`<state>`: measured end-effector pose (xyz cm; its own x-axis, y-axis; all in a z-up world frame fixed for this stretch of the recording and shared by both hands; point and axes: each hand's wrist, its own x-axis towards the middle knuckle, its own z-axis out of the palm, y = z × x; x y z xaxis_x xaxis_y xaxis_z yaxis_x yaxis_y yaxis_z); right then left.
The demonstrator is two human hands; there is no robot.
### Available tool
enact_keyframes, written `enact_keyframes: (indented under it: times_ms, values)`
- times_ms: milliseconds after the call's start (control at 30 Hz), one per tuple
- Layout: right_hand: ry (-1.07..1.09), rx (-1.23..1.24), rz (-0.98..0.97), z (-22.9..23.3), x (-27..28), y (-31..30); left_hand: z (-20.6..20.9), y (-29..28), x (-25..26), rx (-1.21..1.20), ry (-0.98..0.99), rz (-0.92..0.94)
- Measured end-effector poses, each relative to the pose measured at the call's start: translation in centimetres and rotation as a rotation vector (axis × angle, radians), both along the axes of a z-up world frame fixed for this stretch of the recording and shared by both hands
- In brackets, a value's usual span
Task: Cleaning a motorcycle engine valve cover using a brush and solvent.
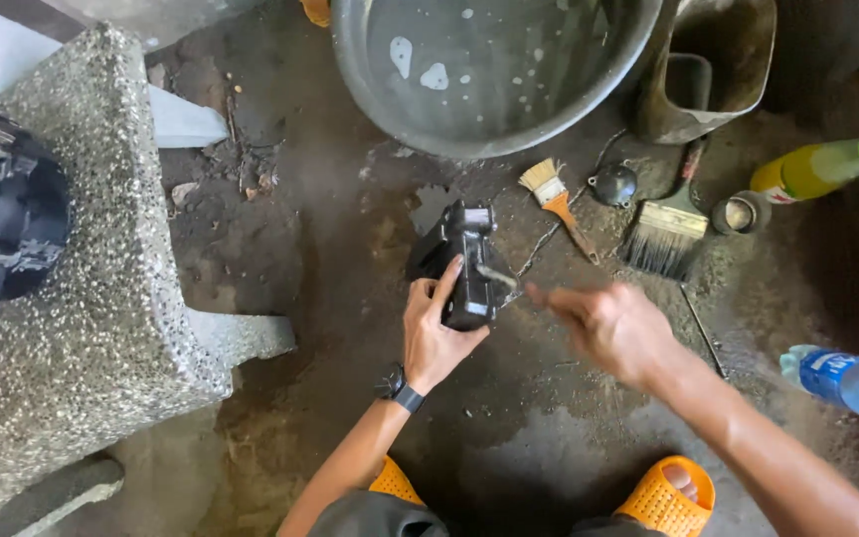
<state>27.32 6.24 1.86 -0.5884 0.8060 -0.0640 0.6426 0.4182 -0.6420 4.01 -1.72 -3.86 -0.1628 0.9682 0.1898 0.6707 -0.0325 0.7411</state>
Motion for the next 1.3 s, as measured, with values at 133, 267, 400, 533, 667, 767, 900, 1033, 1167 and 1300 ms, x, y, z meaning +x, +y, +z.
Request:
enact_keyframes:
  times_ms: [133,267,400,533,667,767,900,1033,1167,1300]
  values:
    - [-0.068,0.112,0.001,-2.1,-0.5,0.7,-0.8,-0.1,0.1,0.016,0.036,-0.049]
    - [0.082,0.000,0.069,-2.9,-0.3,0.2,-1.5,-1.1,-1.0,0.054,-0.024,-0.018]
    - [0.054,-0.002,0.071,-3.5,-0.5,1.5,-1.9,-1.2,-0.4,0.079,-0.053,-0.036]
    - [0.077,0.150,-0.007,-0.6,-1.3,2.1,-0.3,0.5,-0.6,0.116,-0.010,-0.044]
    - [-0.081,0.080,-0.106,1.0,-1.4,1.7,-1.7,2.5,0.3,0.199,0.072,-0.098]
    - [0.003,0.129,-0.150,-0.4,-0.5,-0.6,-4.2,3.3,1.6,0.132,0.039,-0.050]
    - [0.051,-0.094,-0.172,1.1,0.8,-3.5,-5.4,2.4,3.4,0.147,0.214,-0.048]
    - [0.094,-0.236,-0.251,-0.8,-0.2,-5.5,-7.0,1.9,3.6,0.226,0.305,-0.061]
    - [0.163,-0.138,-0.294,-2.7,-1.8,-4.3,-7.7,2.1,3.4,0.258,0.364,-0.070]
    - [0.229,-0.092,-0.213,-2.1,-1.1,-4.1,-6.6,1.7,2.6,0.230,0.298,-0.041]
